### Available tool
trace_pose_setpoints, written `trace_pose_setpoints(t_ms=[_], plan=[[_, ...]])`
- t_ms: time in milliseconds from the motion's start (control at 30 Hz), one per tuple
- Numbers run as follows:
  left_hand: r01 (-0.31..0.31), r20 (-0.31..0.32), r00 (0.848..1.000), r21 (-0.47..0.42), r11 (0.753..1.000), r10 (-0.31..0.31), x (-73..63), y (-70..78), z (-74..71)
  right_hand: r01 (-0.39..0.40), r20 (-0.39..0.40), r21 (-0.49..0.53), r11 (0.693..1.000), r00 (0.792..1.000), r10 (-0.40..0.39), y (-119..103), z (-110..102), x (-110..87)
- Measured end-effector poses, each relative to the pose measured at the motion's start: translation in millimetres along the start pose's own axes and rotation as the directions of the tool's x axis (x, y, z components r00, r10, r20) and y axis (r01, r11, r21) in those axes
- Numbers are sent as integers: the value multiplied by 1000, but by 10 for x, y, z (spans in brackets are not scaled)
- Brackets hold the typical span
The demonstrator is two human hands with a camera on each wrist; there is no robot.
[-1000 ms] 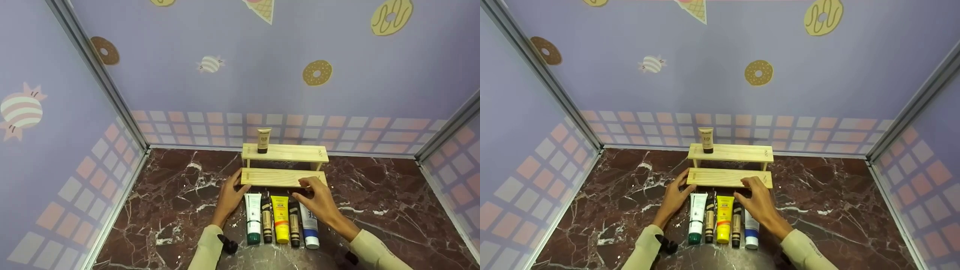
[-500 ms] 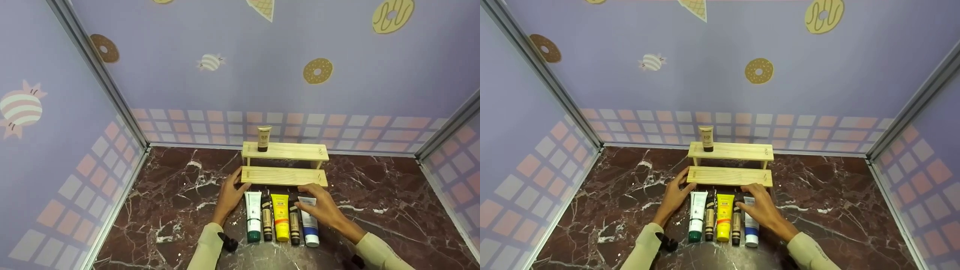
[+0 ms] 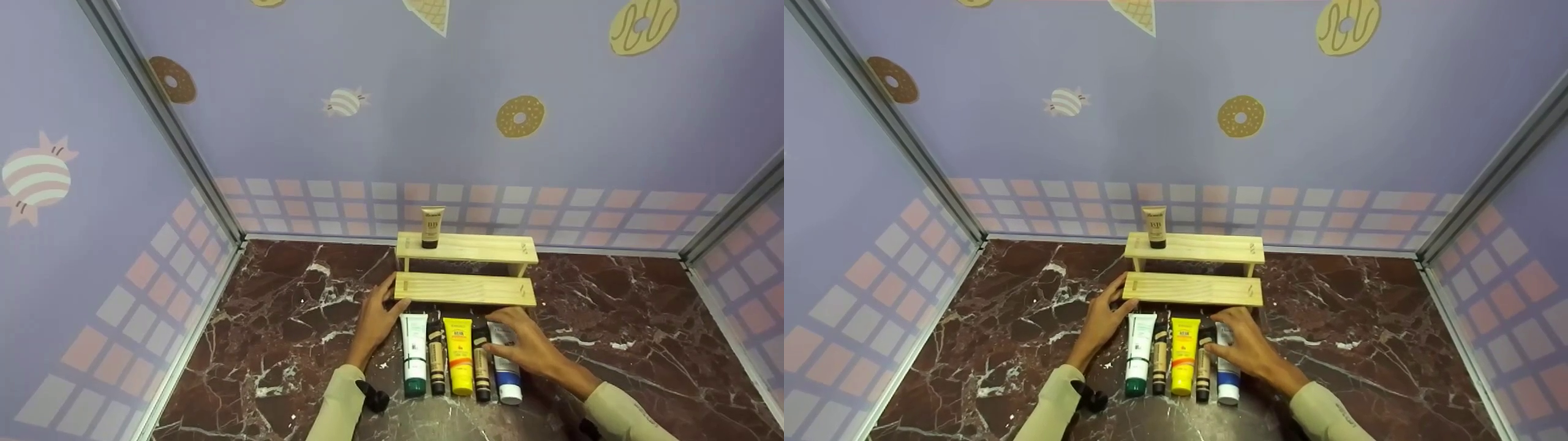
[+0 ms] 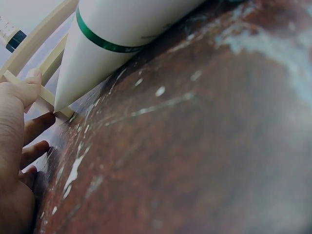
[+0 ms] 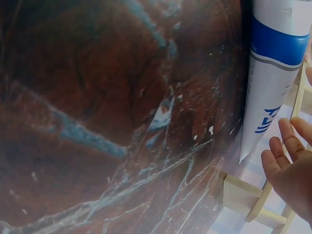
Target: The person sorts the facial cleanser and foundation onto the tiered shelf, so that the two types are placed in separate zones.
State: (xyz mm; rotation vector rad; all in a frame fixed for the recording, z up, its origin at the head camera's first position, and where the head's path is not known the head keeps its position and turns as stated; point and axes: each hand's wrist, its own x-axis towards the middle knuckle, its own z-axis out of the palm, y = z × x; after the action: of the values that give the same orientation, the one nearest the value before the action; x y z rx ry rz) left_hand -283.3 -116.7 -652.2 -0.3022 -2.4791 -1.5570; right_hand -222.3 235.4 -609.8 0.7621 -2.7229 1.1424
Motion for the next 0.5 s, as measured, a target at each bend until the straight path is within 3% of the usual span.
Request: trace_pose_setpoints(t_ms=[233, 500], plan=[[7, -1, 1000, -16, 1000, -7, -6, -3, 12, -7, 49, -16, 1000, 999, 8, 33, 8, -30], [-40, -5, 999, -27, 999, 40, 14, -29, 24, -17, 69, -6, 1000, 997, 17, 40, 32, -35]])
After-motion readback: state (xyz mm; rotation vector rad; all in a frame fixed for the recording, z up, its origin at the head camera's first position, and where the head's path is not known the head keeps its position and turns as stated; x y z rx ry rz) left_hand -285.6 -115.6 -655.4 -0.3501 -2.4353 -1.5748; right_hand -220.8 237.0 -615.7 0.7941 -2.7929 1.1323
